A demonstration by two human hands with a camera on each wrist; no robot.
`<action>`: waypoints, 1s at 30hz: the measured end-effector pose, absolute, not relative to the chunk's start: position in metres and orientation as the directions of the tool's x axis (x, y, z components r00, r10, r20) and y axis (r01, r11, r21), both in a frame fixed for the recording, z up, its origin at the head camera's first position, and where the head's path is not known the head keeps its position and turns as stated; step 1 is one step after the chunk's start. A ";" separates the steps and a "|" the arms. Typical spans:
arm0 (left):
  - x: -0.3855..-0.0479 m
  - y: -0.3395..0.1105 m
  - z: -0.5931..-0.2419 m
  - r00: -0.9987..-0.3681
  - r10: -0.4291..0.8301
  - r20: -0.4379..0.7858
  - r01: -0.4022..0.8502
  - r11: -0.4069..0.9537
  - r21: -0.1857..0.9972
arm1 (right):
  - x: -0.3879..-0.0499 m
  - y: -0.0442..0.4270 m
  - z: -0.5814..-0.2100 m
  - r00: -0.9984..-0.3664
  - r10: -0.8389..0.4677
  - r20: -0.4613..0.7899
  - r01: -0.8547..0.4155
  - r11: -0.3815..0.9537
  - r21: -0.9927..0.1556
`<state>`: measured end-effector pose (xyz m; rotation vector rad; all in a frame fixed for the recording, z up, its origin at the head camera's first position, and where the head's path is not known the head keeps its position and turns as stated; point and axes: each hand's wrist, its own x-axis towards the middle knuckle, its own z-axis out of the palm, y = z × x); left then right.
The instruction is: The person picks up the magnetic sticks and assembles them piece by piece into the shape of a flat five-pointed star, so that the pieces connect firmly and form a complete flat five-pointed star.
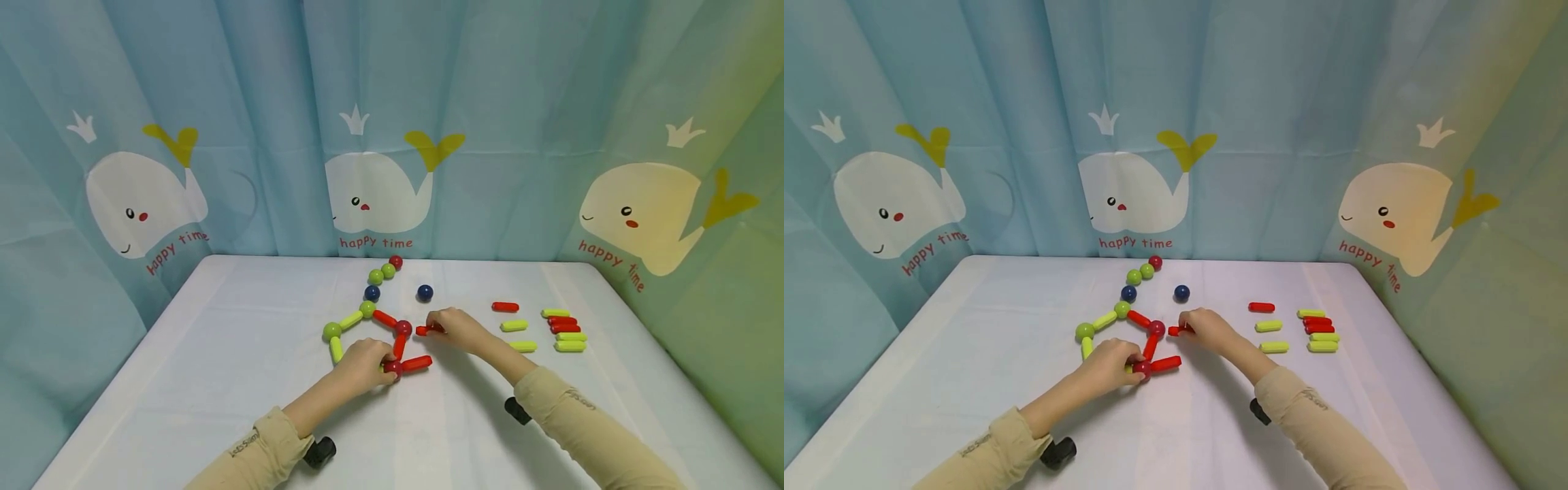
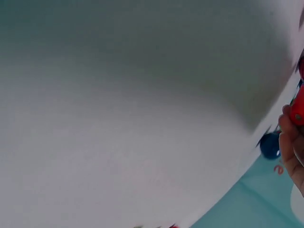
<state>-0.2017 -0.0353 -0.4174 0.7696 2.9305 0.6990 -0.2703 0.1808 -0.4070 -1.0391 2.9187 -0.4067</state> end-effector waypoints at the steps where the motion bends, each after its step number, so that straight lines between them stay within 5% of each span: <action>1: -0.202 -0.037 -0.417 -0.878 0.473 0.069 0.453 0.777 0.436 | -0.271 0.178 -0.408 -0.774 -0.629 0.073 -0.625 0.740 -0.248; 6: -0.201 -0.039 -0.412 -0.880 0.475 0.021 0.430 0.776 0.461 | -0.273 0.169 -0.409 -0.766 -0.639 0.071 -0.632 0.728 -0.265; 17: -0.201 -0.040 -0.412 -0.875 0.482 0.039 0.444 0.769 0.460 | -0.275 0.170 -0.408 -0.763 -0.646 -0.014 -0.556 0.669 -0.494; 30: -0.205 -0.044 -0.415 -0.871 0.491 0.025 0.432 0.740 0.515 | -0.280 0.170 -0.408 -0.776 -0.628 -0.057 -0.512 0.681 -0.523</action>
